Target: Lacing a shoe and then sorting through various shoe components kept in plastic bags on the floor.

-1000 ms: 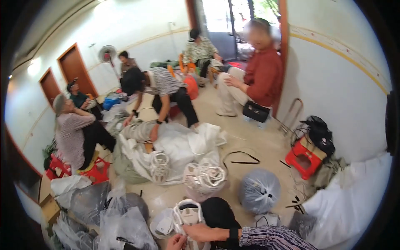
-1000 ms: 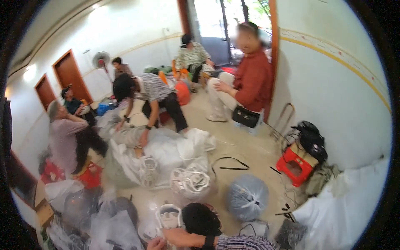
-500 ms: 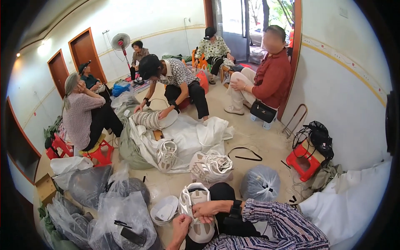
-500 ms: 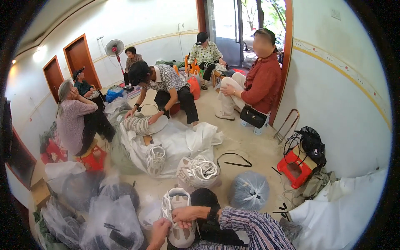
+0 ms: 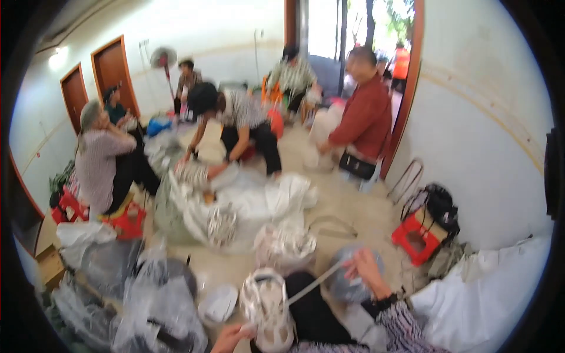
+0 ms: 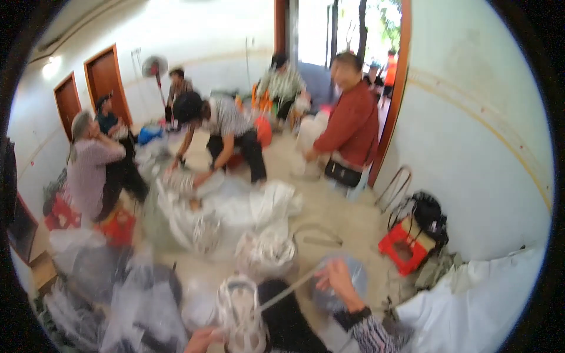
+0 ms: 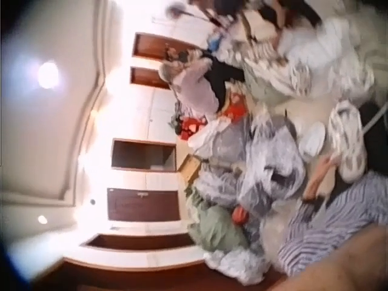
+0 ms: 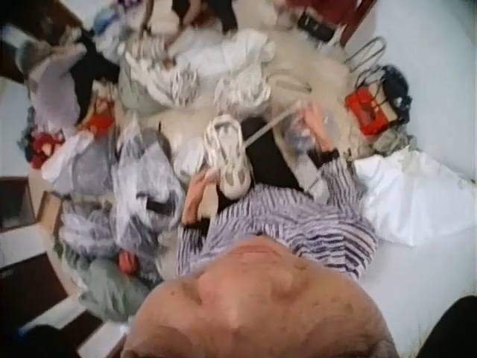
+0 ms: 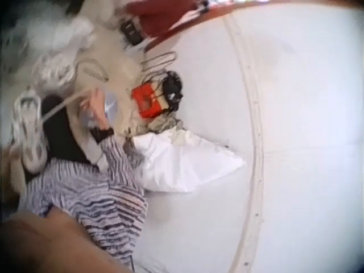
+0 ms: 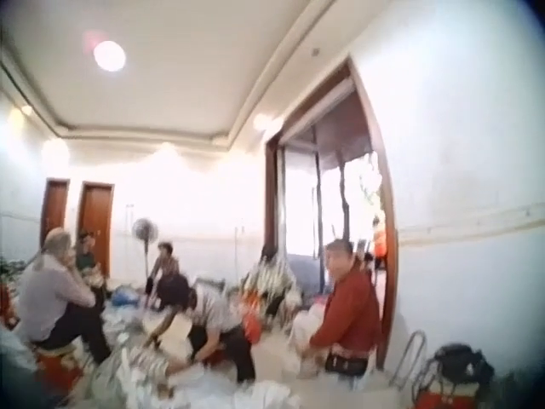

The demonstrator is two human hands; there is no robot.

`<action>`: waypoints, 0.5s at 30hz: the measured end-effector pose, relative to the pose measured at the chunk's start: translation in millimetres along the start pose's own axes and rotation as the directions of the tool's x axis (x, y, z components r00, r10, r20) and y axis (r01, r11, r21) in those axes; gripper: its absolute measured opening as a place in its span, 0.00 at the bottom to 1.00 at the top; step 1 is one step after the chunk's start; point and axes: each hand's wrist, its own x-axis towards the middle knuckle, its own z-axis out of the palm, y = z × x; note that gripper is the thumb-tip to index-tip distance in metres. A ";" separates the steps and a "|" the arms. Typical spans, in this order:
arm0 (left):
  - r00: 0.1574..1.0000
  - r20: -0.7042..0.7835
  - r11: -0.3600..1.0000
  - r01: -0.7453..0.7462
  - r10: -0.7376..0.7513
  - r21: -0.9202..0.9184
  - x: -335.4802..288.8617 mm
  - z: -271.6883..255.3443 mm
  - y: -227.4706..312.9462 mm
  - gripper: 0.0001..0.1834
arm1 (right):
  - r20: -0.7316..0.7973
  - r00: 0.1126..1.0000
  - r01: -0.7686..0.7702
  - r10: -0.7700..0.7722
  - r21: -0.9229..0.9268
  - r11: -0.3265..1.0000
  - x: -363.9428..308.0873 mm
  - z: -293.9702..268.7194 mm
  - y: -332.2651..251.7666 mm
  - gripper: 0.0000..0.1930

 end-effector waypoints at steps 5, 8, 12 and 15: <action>0.931 -0.099 0.809 -0.356 0.352 -0.468 -51.0 1.2 69.9 0.20 | 0.246 0.963 -0.109 -0.109 0.729 0.676 -1.6 16.8 35.9 0.11; 0.878 -0.234 0.764 -0.479 0.418 -0.433 -52.7 -6.3 76.9 0.24 | 0.233 0.965 -0.158 -0.119 0.882 0.445 -7.6 35.5 45.6 0.12; 0.827 -0.298 0.858 -0.512 0.477 -0.049 -73.2 14.9 126.3 0.26 | 0.153 0.987 -0.110 -0.052 0.870 0.480 -21.0 37.5 57.3 0.09; 0.590 -0.615 0.845 -0.452 0.523 0.286 -34.9 16.5 122.6 0.10 | 0.219 0.976 -0.194 -0.018 0.897 0.396 13.1 15.5 71.6 0.07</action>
